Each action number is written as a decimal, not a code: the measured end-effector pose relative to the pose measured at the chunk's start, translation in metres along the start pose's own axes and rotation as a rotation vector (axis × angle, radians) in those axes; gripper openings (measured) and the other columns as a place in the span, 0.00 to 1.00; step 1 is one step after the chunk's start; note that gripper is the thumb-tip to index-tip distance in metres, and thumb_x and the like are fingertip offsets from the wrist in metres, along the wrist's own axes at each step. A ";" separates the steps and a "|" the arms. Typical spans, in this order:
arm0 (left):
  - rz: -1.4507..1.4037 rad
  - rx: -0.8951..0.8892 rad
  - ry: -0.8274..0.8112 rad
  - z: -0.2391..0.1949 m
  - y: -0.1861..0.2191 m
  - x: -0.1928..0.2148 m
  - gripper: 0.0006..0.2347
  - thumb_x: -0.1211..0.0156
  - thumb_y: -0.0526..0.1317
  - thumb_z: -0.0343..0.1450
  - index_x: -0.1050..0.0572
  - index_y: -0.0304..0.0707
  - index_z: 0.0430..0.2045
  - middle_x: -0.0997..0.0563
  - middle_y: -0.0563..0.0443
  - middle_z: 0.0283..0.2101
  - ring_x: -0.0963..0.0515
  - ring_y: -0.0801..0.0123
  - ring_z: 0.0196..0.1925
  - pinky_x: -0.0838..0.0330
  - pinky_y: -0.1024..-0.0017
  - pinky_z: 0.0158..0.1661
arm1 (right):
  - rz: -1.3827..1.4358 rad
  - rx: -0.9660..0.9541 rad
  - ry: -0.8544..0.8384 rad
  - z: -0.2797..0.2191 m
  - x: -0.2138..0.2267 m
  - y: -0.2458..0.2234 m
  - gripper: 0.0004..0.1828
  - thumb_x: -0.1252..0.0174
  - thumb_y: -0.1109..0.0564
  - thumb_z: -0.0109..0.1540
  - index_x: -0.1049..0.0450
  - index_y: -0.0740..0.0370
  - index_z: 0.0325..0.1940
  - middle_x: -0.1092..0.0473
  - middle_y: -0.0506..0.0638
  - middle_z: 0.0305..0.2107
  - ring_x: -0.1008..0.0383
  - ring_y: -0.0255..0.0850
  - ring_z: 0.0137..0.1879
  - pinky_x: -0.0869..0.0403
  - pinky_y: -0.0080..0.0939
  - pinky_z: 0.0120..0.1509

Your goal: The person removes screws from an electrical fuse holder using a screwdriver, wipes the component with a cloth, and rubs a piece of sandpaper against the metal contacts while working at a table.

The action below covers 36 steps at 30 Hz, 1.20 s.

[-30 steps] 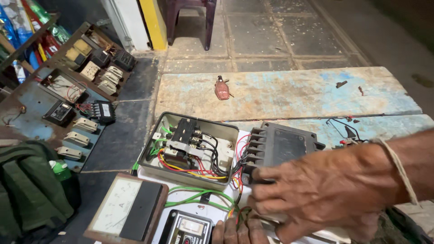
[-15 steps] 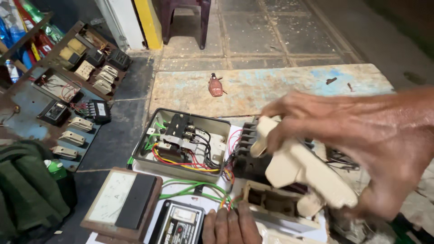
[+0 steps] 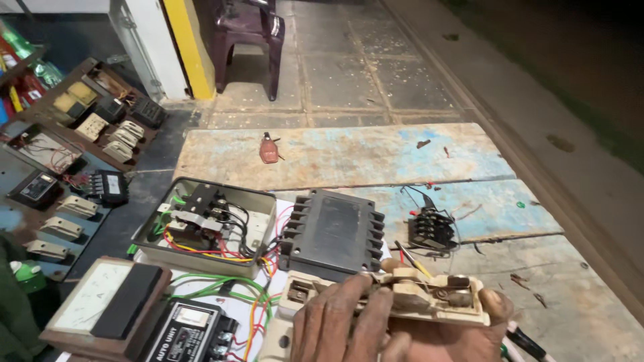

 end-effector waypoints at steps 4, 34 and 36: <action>0.247 -0.102 0.115 -0.005 0.024 -0.010 0.16 0.32 0.49 0.69 0.25 0.55 0.50 0.23 0.53 0.52 0.22 0.60 0.54 0.26 0.56 0.48 | -0.008 0.140 0.033 -0.013 0.005 -0.005 0.62 0.28 0.33 0.47 0.52 0.64 0.73 0.36 0.67 0.53 0.34 0.58 0.63 0.31 0.57 0.68; 0.261 0.027 0.171 -0.007 0.044 -0.025 0.15 0.41 0.52 0.72 0.25 0.56 0.52 0.23 0.54 0.47 0.24 0.63 0.51 0.27 0.60 0.50 | -0.109 0.473 0.164 -0.004 -0.001 0.005 0.64 0.28 0.34 0.45 0.49 0.65 0.75 0.36 0.71 0.56 0.34 0.63 0.64 0.33 0.60 0.71; 0.278 0.043 0.165 -0.010 0.041 -0.021 0.16 0.41 0.52 0.71 0.24 0.53 0.51 0.22 0.53 0.48 0.23 0.62 0.50 0.26 0.59 0.49 | -0.093 0.478 0.170 -0.007 0.001 0.002 0.64 0.28 0.34 0.45 0.49 0.65 0.75 0.36 0.71 0.56 0.34 0.64 0.64 0.33 0.60 0.71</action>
Point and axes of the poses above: each hand's wrist, its own z-axis towards the middle knuckle, its own x-axis out of the back of the hand, y = z × x, the point moved 2 cm from there along z, towards the middle knuckle
